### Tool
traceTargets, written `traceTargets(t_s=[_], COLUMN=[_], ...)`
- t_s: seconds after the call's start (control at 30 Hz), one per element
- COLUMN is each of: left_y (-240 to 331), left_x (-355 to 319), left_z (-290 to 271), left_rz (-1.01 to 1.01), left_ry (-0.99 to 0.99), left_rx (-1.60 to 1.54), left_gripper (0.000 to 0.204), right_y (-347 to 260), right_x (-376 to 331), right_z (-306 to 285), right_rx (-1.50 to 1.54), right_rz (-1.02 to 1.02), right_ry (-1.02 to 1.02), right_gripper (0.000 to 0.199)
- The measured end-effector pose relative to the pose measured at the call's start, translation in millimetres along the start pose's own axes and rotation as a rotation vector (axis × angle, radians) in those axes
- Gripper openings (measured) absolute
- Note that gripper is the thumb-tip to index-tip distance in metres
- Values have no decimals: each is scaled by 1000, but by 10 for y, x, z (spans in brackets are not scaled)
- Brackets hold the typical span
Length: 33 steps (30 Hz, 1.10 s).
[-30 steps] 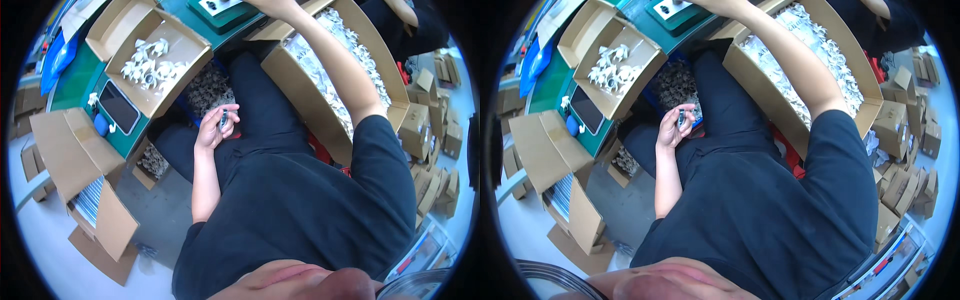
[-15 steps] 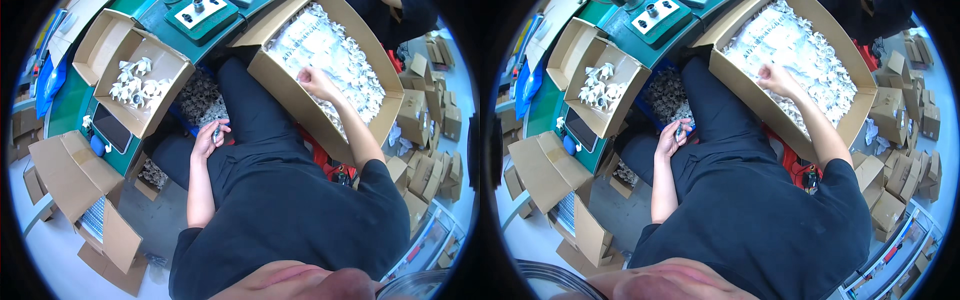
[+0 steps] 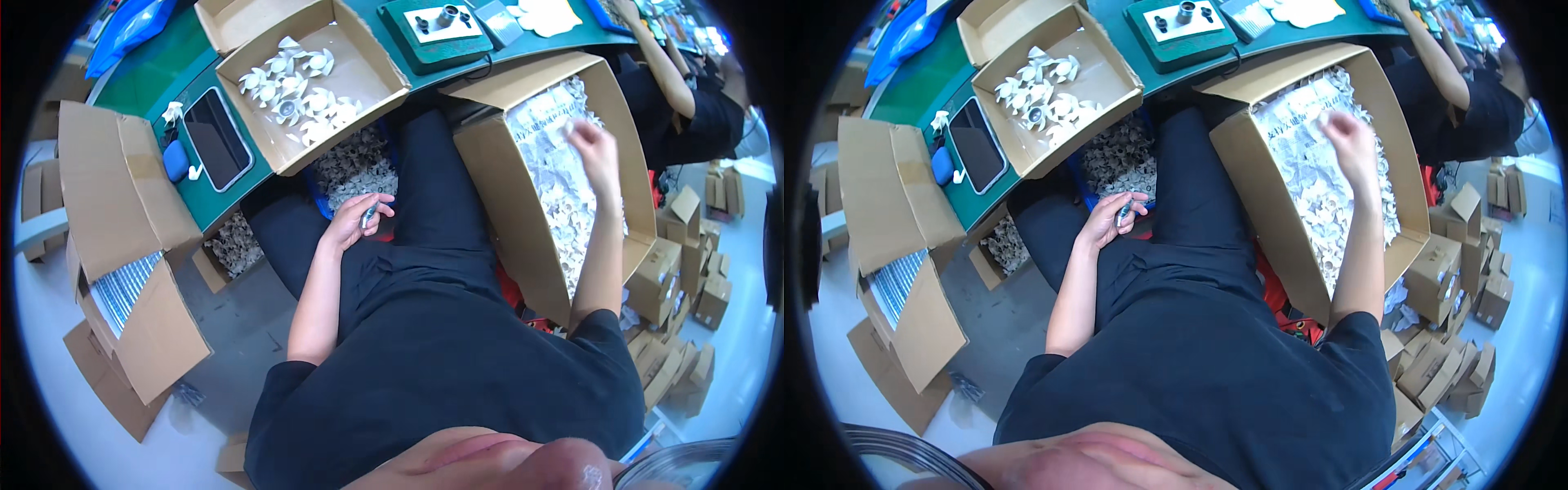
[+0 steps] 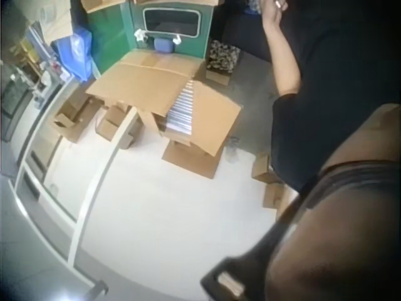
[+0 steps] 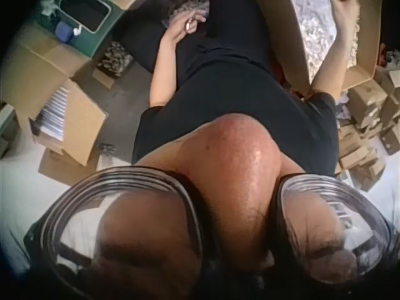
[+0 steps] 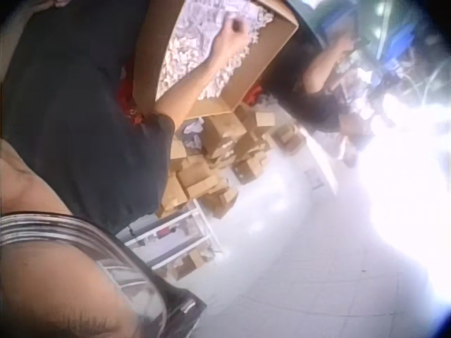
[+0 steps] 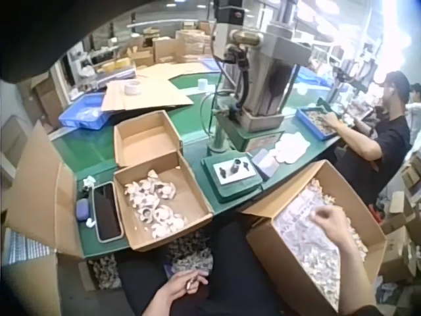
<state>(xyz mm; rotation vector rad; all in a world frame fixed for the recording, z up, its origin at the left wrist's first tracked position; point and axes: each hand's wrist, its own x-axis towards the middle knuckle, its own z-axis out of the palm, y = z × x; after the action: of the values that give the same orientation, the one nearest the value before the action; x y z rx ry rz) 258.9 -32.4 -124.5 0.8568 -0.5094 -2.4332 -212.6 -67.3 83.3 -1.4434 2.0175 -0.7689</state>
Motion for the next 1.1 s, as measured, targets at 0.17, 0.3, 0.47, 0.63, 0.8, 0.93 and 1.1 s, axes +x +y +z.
traceTargets(t_s=[0.17, 0.3, 0.47, 0.63, 0.8, 0.93, 1.1], left_y=[-1, -3, 34, 28, 38, 33, 23], left_x=[21, 11, -45, -30, 29, 18, -20], left_z=[-4, -10, -69, -72, -71, -73, -95], left_rz=[-4, 19, 40, 17, 17, 29, 31], left_ry=[-2, 19, 46, 68, 63, 88, 90], left_rx=[10, 1, -5, -2, 3, -12, -25], left_gripper=[36, 36, 39, 39, 39, 39, 39], right_y=[-1194, -1417, -1549, -1522, -1506, -1424, -1423], right_x=[816, 1224, 1110, 1196, 1225, 1236, 1222], right_z=[659, 1144, 1243, 1376, 1428, 1476, 1540], right_rx=[-81, -113, -173, -210, -279, -129, -47], right_rz=[-478, -581, -914, -1194, -1224, -1143, -1097], right_ry=[283, 259, 285, 391, 429, 469, 486], right_gripper=[38, 40, 32, 26, 24, 22, 21])
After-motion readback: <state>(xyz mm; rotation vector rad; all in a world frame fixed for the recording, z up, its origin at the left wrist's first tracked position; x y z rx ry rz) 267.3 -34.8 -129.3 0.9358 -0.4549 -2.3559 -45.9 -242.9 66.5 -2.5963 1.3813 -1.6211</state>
